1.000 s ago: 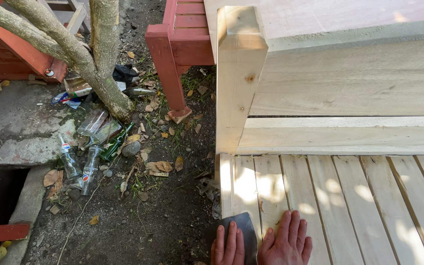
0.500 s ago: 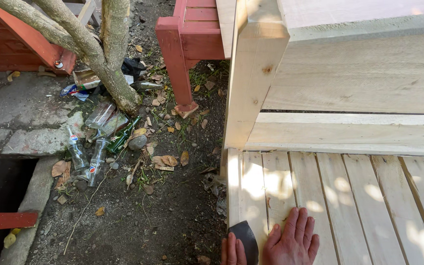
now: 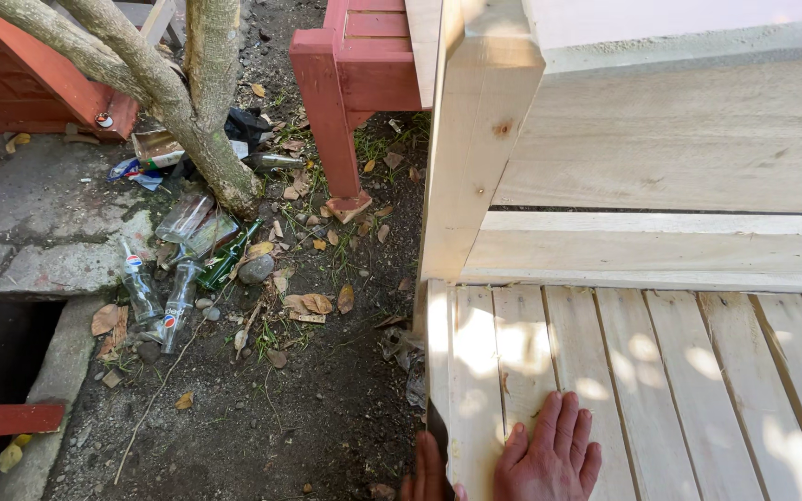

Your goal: The person sands a light-colored wooden bench-like structure outdoors using a sheet of sandpaper held by hand. They rub the sandpaper along the seat slats, the side edges, and the corner posts, moving progressively along different boards and surfaces of the unfinished wood.

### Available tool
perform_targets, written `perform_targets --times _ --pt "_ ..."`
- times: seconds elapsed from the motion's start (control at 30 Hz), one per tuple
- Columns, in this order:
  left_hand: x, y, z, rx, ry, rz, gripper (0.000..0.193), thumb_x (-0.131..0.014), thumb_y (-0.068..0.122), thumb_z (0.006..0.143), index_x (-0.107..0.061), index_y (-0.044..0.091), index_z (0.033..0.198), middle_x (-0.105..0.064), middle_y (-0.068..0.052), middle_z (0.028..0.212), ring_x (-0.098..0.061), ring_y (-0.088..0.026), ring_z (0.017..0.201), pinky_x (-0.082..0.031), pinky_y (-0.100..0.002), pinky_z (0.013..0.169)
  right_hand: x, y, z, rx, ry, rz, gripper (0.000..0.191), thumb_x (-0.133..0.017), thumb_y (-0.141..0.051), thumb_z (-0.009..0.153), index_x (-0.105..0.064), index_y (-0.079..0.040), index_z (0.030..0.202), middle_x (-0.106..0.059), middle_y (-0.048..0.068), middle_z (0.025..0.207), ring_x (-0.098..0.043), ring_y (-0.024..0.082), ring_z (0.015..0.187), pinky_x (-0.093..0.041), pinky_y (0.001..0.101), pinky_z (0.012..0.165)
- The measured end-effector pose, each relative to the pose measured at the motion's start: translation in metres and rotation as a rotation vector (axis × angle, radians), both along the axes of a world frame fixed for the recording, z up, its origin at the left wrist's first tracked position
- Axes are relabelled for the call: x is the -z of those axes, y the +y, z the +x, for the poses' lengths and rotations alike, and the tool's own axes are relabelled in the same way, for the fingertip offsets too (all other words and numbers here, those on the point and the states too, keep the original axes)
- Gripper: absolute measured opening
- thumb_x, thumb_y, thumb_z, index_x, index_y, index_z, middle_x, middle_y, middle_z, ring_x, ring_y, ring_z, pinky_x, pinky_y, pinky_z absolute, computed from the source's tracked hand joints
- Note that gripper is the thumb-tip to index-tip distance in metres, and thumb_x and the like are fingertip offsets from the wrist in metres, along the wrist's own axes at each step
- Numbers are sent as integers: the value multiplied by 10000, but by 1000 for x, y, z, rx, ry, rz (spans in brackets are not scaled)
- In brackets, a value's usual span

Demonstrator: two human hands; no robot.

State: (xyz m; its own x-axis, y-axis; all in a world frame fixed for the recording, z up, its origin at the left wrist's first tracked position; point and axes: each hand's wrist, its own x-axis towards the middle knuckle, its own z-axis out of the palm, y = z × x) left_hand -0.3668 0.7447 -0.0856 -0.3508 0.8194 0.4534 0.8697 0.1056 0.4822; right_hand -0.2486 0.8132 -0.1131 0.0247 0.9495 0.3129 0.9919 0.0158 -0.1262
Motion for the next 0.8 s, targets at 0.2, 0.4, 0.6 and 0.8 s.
perform_targets --times 0.2,0.4,0.6,0.8 --pt "-4 95 -35 -101 -779 -136 292 -397 257 1149 -593 70 1258 -108 -291 1740 -263 -436 1548 -254 -395 1265 0 -1 2 -18 51 -13 717 -449 -447 949 -370 -143 1594 -346 93 1667 -310 304 1536 -187 536 1238" --pt "-45 61 -29 27 -767 -98 734 -516 210 1015 -143 38 1624 -187 -230 1700 -255 -419 1554 -226 -442 1242 -11 1 3 -16 53 -143 750 -411 -467 941 -275 -156 1609 -222 64 1693 -175 271 1556 -96 513 1231" --pt "-23 11 -10 141 -545 -504 875 -688 259 943 -127 51 1582 -28 -232 1724 -80 -445 1519 -131 -532 1211 -15 3 2 -13 60 -197 743 -386 -467 951 -247 -153 1610 -183 66 1699 -133 266 1564 -74 501 1226" --pt "-36 121 -78 18 -1596 -141 542 -524 250 1036 -472 8 1519 -508 -293 1578 -458 -419 1444 -366 -499 1180 -25 1 2 -30 48 -221 727 -368 -457 974 -240 -130 1609 -178 75 1700 -115 272 1562 -67 501 1221"
